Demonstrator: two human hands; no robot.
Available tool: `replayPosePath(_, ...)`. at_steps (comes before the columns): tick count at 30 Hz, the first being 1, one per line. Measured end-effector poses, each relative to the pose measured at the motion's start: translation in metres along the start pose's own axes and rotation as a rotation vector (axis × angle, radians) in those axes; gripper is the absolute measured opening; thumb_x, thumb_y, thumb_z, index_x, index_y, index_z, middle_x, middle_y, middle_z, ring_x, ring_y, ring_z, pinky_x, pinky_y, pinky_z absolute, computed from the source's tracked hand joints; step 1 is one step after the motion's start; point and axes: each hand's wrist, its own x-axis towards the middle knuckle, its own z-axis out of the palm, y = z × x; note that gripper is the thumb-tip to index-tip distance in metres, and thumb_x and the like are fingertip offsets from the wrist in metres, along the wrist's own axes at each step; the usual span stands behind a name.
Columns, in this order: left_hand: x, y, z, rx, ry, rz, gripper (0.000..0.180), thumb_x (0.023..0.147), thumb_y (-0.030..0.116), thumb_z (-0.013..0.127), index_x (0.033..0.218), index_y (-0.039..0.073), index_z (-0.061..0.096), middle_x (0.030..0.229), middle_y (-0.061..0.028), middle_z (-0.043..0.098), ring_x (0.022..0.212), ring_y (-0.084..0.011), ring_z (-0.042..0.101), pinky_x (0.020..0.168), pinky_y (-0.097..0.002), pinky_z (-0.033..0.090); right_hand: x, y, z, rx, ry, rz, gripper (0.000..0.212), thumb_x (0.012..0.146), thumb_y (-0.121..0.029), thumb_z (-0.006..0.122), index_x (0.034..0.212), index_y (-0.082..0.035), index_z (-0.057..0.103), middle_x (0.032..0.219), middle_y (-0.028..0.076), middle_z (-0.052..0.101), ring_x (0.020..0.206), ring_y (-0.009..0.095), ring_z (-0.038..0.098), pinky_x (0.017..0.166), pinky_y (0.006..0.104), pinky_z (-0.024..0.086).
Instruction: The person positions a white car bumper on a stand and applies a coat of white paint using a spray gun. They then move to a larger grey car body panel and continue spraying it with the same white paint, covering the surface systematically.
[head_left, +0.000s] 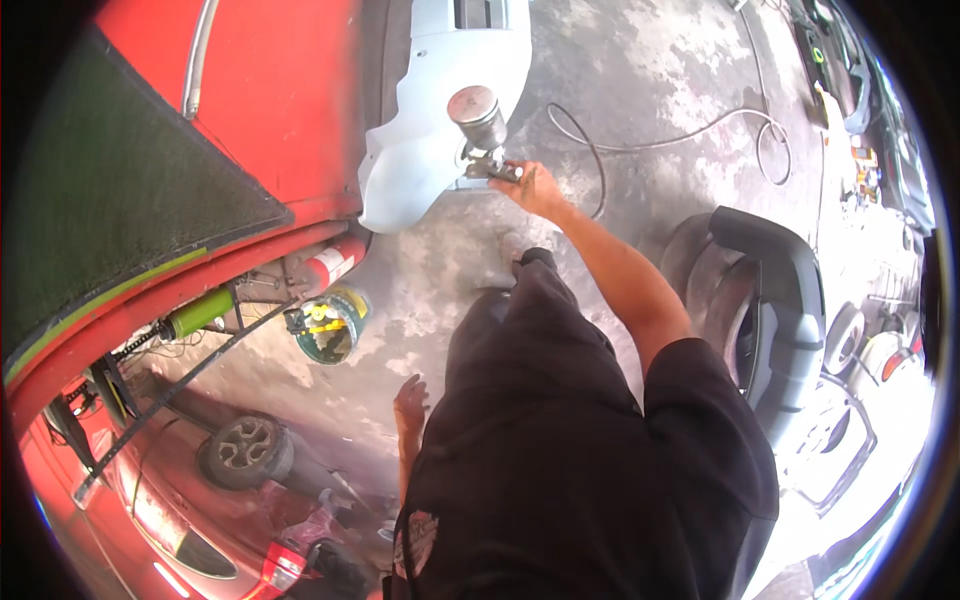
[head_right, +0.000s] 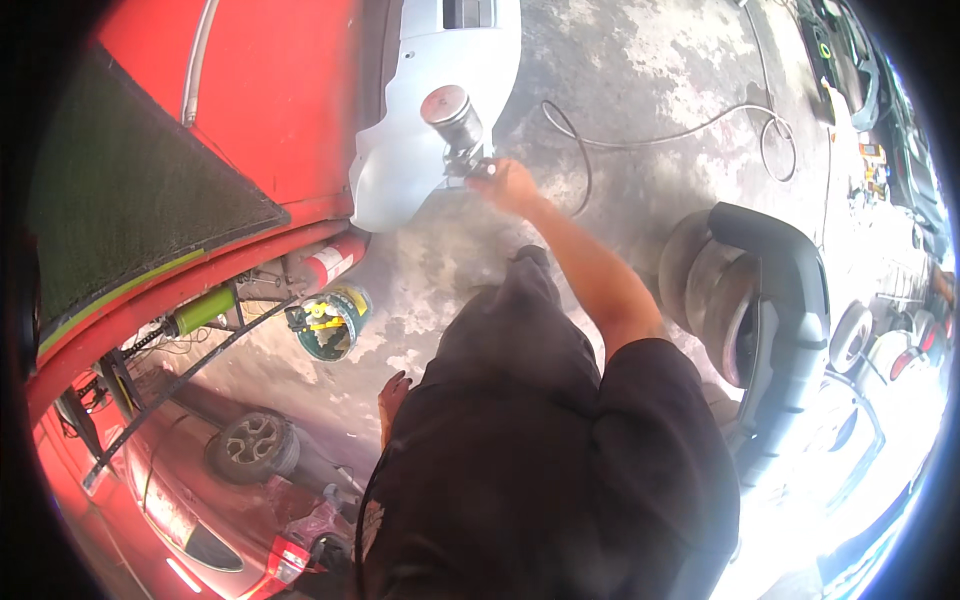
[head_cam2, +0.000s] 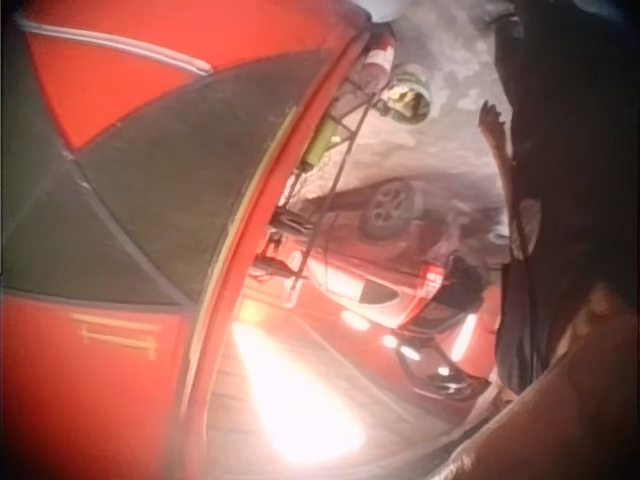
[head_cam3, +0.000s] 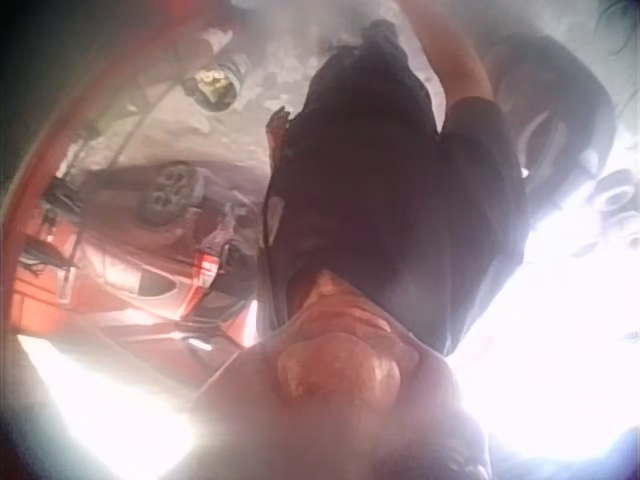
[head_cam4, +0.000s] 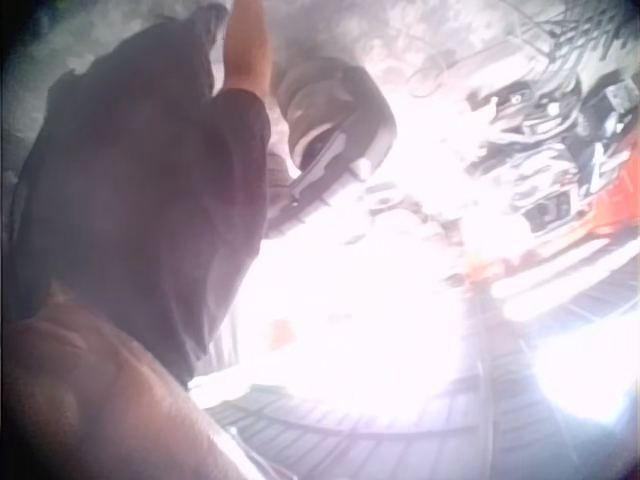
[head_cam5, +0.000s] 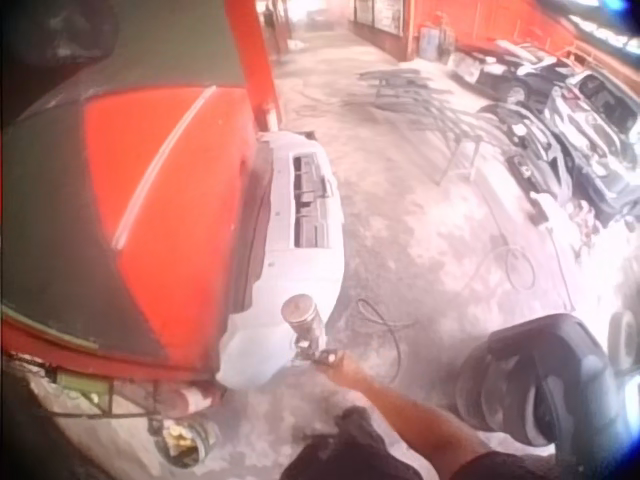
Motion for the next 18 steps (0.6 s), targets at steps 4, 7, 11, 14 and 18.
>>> replayPosePath(4, -0.017, 0.010, 0.011, -0.077, 0.050, -0.117, 0.042, 0.094, 0.024, 0.064, 0.129, 0.002, 0.065, 0.112, -0.0156, 0.071, 0.096, -0.0235, 0.069, 0.074, -0.0379, 0.059, 0.041, 0.024, -0.031, -0.053, -0.015, 0.218, 0.049, 0.088, -0.047, 0.072, 0.115, -0.006, 0.072, 0.093, 0.024, 0.073, 0.092, 0.041, 0.070, 0.081, 0.0476, 0.056)
replayPosePath(7, -0.016, -0.047, 0.007, 0.236, -0.041, 0.244, 0.033, 0.091, 0.020, 0.068, 0.119, 0.004, 0.069, 0.119, -0.0208, 0.070, 0.100, -0.0287, 0.071, 0.080, -0.0400, 0.059, 0.075, 0.078, -0.040, -0.212, 0.334, 0.182, 0.042, 0.090, -0.047, 0.069, 0.104, -0.008, 0.073, 0.091, 0.024, 0.072, 0.091, 0.045, 0.068, 0.079, 0.0510, 0.054)
replayPosePath(11, -0.013, -0.096, 0.011, 0.542, -0.073, 0.609, 0.023, 0.090, 0.017, 0.069, 0.109, 0.006, 0.072, 0.123, -0.0228, 0.068, 0.109, -0.0374, 0.069, 0.088, -0.0414, 0.058, 0.079, 0.092, -0.058, -0.194, 0.390, 0.319, 0.042, 0.091, -0.048, 0.069, 0.104, -0.008, 0.073, 0.091, 0.025, 0.071, 0.091, 0.046, 0.067, 0.079, 0.0508, 0.054)
replayPosePath(14, -0.018, -0.113, 0.001, 0.525, -0.094, 0.572, 0.022, 0.092, 0.019, 0.067, 0.108, 0.004, 0.071, 0.123, -0.0219, 0.068, 0.108, -0.0371, 0.069, 0.089, -0.0413, 0.057, 0.065, 0.096, -0.048, -0.157, 0.285, 0.322, 0.045, 0.090, -0.048, 0.070, 0.110, -0.008, 0.072, 0.094, 0.025, 0.072, 0.094, 0.045, 0.068, 0.083, 0.0505, 0.054)
replayPosePath(18, -0.014, -0.093, -0.001, 0.259, -0.067, 0.126, 0.030, 0.096, 0.020, 0.064, 0.120, 0.003, 0.069, 0.122, -0.0211, 0.069, 0.102, -0.0280, 0.070, 0.083, -0.0376, 0.058, 0.014, 0.110, -0.027, -0.112, 0.065, 0.255, 0.055, 0.087, -0.050, 0.072, 0.122, -0.007, 0.070, 0.100, 0.026, 0.072, 0.100, 0.044, 0.069, 0.089, 0.0491, 0.054)
